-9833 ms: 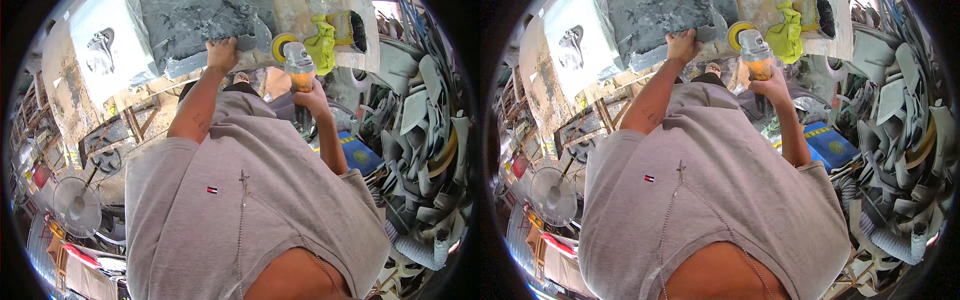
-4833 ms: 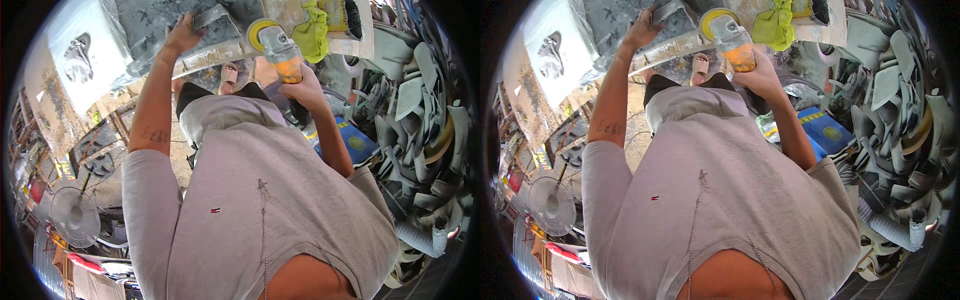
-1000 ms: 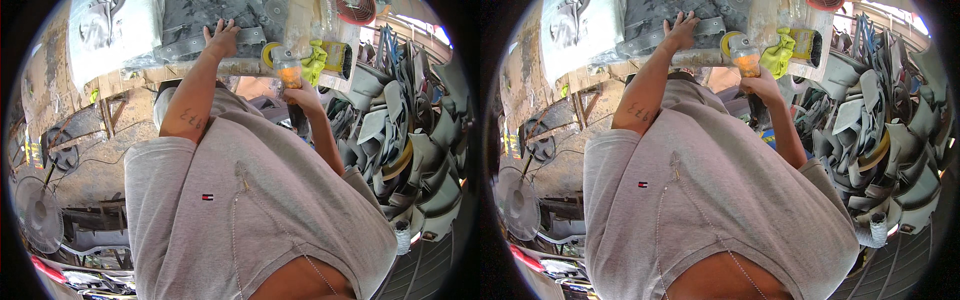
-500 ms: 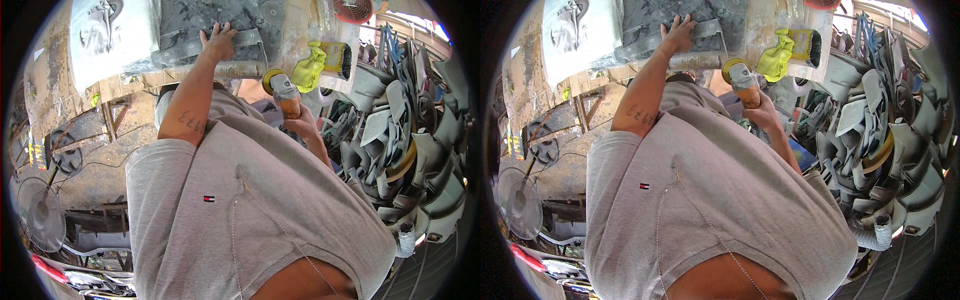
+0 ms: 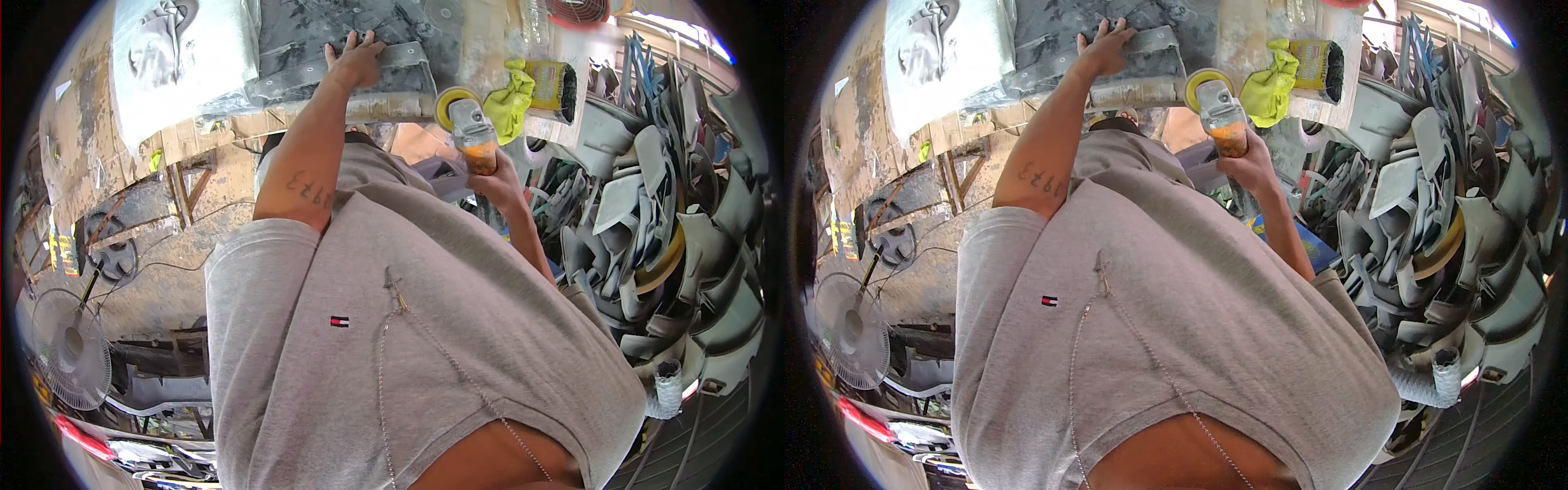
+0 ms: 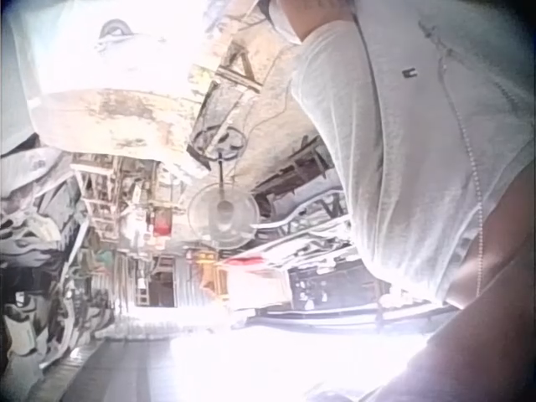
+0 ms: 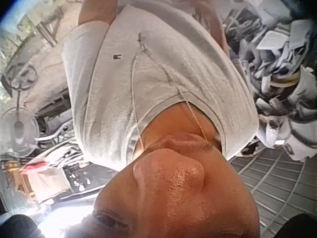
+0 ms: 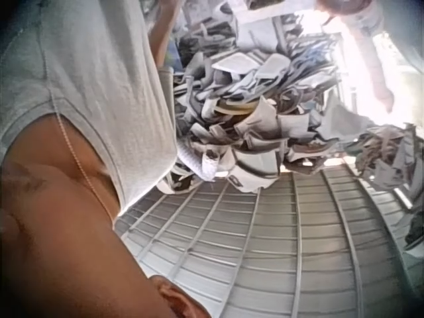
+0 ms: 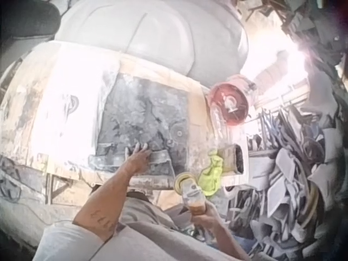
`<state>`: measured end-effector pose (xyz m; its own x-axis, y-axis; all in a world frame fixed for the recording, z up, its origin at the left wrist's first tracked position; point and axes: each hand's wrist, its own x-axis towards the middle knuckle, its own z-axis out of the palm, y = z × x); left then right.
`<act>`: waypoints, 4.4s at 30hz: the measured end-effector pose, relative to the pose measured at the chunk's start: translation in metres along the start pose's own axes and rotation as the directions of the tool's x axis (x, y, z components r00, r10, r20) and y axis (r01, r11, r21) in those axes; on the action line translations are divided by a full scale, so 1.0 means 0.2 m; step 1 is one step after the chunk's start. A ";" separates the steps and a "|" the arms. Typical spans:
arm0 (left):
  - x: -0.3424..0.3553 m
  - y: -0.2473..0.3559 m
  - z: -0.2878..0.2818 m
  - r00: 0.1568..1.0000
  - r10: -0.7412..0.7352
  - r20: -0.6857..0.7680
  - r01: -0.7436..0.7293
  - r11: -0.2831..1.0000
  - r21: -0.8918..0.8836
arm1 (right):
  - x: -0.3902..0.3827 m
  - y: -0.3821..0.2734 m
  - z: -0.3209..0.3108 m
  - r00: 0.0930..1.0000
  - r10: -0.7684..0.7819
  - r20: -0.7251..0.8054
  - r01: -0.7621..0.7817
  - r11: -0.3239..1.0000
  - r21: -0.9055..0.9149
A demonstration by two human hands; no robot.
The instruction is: Grinding a small metal or composite part using a hand-held angle grinder at a workbench.
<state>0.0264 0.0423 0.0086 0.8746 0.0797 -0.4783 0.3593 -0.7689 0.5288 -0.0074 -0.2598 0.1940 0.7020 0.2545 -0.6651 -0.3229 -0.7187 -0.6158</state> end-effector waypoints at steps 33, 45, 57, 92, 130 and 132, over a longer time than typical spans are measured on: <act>-0.02 0.00 -0.03 0.998 -0.009 0.056 0.009 1.000 -0.012 | 0.13 -0.19 0.01 0.997 0.070 0.025 -0.069 0.997 -0.032; -0.15 -0.22 -0.34 0.950 0.179 -0.256 -0.291 0.806 -0.516 | -0.08 0.00 -0.12 0.944 -0.166 -0.285 0.270 0.886 0.377; -0.75 0.33 -0.83 0.727 0.183 -0.662 -0.611 0.613 -0.501 | -0.18 0.31 -0.06 0.954 -0.036 -0.298 0.202 0.812 0.547; -0.25 -0.23 0.11 0.904 -0.374 0.204 0.094 -0.293 -0.952 | -0.18 0.38 -0.04 0.959 0.019 -0.282 0.184 0.713 0.676; -0.30 0.10 -0.53 0.893 -0.243 -0.379 -0.242 0.453 -0.858 | -0.32 0.17 0.04 0.983 -0.068 -0.169 0.152 0.819 0.553; -0.36 0.28 -0.59 0.884 -0.206 -0.419 -0.246 0.557 -0.793 | -0.33 0.06 0.02 0.979 -0.126 -0.160 0.193 0.828 0.526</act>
<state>0.0225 0.0677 0.1554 0.8360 0.4944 -0.2380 0.2433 0.0548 0.9684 -0.0608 -0.2819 0.2290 0.8295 0.2363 -0.5060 -0.4663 -0.2055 -0.8604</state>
